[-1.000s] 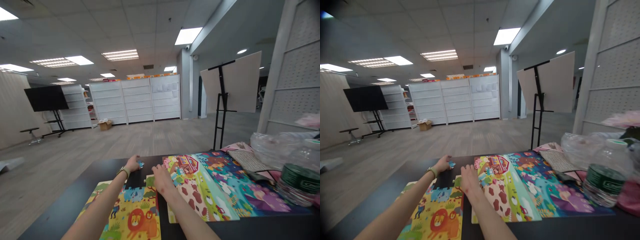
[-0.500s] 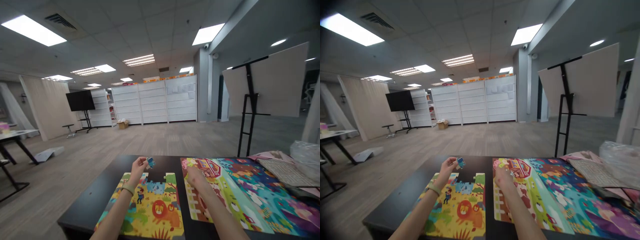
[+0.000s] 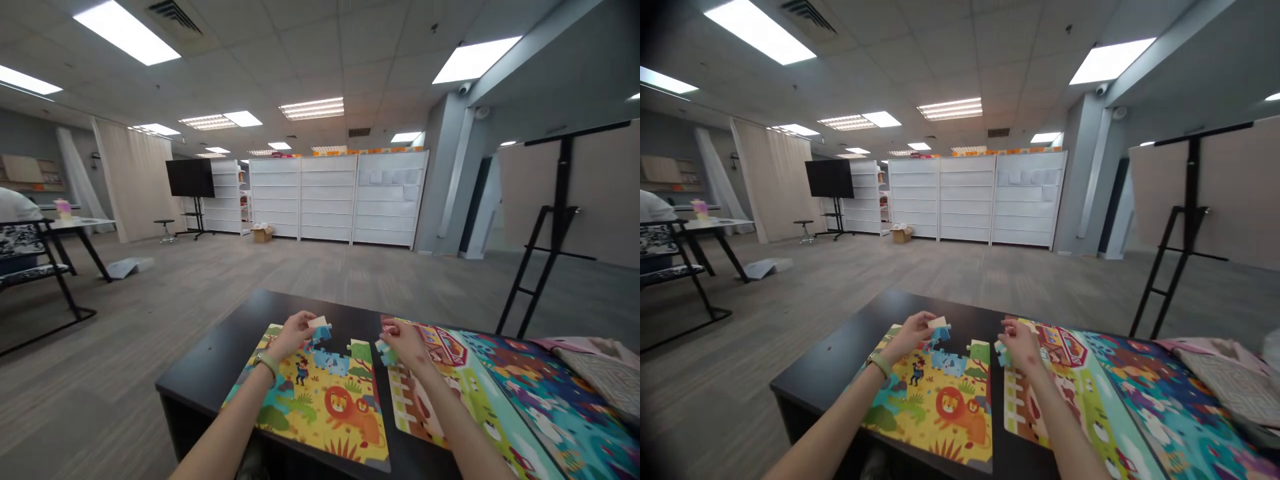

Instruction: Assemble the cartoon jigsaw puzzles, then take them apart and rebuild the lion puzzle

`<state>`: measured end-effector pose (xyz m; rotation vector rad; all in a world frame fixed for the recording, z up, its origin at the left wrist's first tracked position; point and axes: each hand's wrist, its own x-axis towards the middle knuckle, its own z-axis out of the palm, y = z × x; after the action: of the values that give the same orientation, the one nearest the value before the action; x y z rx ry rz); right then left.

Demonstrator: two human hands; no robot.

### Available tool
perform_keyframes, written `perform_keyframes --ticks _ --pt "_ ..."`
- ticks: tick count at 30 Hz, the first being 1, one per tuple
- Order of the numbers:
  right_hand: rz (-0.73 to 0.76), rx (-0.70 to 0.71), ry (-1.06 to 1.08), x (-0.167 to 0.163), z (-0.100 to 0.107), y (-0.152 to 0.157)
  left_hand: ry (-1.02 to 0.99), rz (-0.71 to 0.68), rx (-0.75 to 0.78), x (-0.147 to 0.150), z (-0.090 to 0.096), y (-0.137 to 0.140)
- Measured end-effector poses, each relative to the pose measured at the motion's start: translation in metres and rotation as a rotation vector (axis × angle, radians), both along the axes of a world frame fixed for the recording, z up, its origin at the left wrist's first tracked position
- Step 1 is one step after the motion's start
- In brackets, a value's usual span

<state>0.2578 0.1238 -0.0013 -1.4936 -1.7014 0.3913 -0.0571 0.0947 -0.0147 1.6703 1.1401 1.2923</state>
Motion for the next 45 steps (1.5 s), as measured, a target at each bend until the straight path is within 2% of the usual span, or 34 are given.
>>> perform_keyframes --ticks 6,9,13,23,30,40,45 --pt "0.262 -0.113 0.436 -0.043 -0.015 -0.005 0.199 0.02 0.023 0.006 -0.009 -0.001" --pt "0.311 -0.137 0.557 -0.055 -0.019 -0.009 0.285 0.053 0.061 0.005 -0.01 -0.001" --pt "0.317 -0.112 0.616 -0.067 -0.021 -0.01 0.363 0.097 0.128 0.006 -0.01 0.003" --pt "0.266 -0.04 0.538 -0.08 -0.027 -0.005 0.447 0.086 0.174 0.011 -0.015 0.006" --pt "0.297 -0.025 0.465 -0.079 -0.029 -0.003 0.473 0.092 0.177 0.011 -0.015 0.004" --pt "0.334 0.137 0.169 -0.075 -0.017 -0.016 0.479 0.055 0.2 0.01 -0.005 -0.009" --pt "0.337 0.168 0.063 -0.073 -0.017 -0.019 0.47 0.062 0.177 0.009 -0.001 -0.012"
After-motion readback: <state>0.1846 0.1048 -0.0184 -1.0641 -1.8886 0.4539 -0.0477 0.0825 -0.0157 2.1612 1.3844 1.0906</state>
